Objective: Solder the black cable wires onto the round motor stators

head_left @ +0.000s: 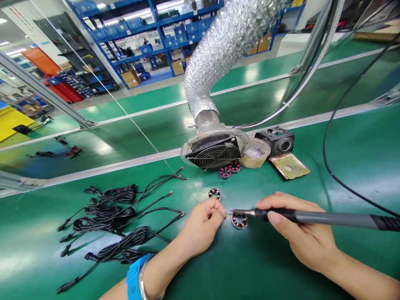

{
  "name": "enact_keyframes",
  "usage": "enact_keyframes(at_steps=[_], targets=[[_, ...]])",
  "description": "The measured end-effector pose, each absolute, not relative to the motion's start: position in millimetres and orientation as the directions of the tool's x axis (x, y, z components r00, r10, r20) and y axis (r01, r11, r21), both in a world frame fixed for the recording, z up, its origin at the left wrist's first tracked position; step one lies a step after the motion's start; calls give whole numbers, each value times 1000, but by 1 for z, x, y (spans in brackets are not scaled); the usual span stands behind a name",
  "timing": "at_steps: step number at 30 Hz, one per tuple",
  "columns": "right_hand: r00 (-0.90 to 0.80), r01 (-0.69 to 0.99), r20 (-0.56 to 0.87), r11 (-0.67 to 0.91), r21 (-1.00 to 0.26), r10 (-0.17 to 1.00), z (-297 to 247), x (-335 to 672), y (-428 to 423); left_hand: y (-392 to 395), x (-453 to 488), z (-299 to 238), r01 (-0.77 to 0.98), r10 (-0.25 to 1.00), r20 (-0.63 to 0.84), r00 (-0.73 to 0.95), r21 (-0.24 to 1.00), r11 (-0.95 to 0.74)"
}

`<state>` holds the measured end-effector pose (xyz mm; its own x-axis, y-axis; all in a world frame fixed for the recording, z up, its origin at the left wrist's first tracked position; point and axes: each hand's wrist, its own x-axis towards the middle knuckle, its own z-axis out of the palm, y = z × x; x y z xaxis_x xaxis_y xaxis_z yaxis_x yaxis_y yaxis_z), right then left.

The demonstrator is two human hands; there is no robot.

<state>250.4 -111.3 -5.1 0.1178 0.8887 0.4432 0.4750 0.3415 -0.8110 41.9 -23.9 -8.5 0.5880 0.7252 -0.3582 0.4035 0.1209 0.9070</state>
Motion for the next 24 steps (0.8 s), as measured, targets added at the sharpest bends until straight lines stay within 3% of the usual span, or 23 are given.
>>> enact_keyframes(at_steps=[24], targets=[[39,449,507,439,-779,861,5,241,-117,-25,43,-9,400,720,-358,594,908,121]])
